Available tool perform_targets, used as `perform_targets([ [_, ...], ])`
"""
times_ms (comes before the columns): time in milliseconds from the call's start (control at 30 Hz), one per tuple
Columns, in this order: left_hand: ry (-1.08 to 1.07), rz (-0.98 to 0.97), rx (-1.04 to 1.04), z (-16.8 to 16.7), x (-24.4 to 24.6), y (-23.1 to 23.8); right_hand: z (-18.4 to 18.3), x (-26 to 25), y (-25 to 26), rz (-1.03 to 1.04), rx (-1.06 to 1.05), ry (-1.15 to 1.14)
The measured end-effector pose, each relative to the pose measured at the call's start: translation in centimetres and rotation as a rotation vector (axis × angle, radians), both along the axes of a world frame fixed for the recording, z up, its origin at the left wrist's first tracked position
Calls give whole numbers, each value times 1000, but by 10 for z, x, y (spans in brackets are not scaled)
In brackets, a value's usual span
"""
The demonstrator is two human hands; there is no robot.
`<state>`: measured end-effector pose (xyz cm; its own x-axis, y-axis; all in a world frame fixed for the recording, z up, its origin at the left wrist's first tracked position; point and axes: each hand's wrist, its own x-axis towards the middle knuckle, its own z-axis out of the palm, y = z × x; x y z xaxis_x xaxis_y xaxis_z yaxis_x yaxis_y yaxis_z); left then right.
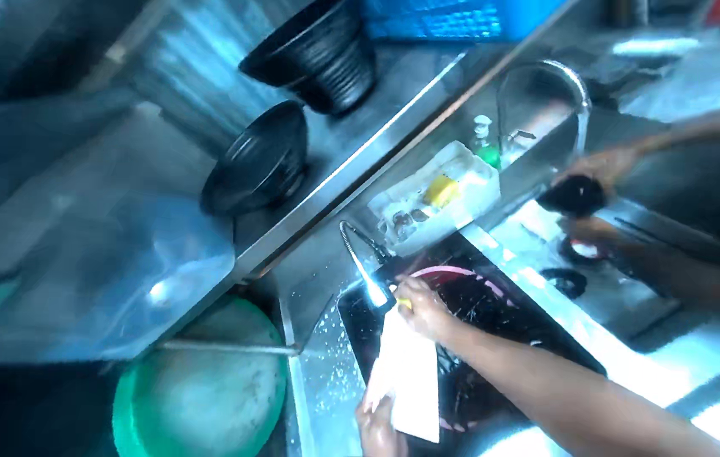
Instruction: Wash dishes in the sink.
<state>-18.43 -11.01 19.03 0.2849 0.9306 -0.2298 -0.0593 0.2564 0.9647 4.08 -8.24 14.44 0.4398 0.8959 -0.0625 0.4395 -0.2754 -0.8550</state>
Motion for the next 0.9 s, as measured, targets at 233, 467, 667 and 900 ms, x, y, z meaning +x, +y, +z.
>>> perform_targets([
  [233,-168,-9,-29,-28,-15,-11,10,-7,-5,56,-172,-351],
  [467,-280,28,-125,-54,-22,-16,17,-23,-4,93,-283,-485],
  [667,-343,5,-107,-68,-14,-13,21,-25,4,97,-196,-661],
  [900,-381,6,-59,-83,-12,-13,13,-19,11,189,-105,-722],
])
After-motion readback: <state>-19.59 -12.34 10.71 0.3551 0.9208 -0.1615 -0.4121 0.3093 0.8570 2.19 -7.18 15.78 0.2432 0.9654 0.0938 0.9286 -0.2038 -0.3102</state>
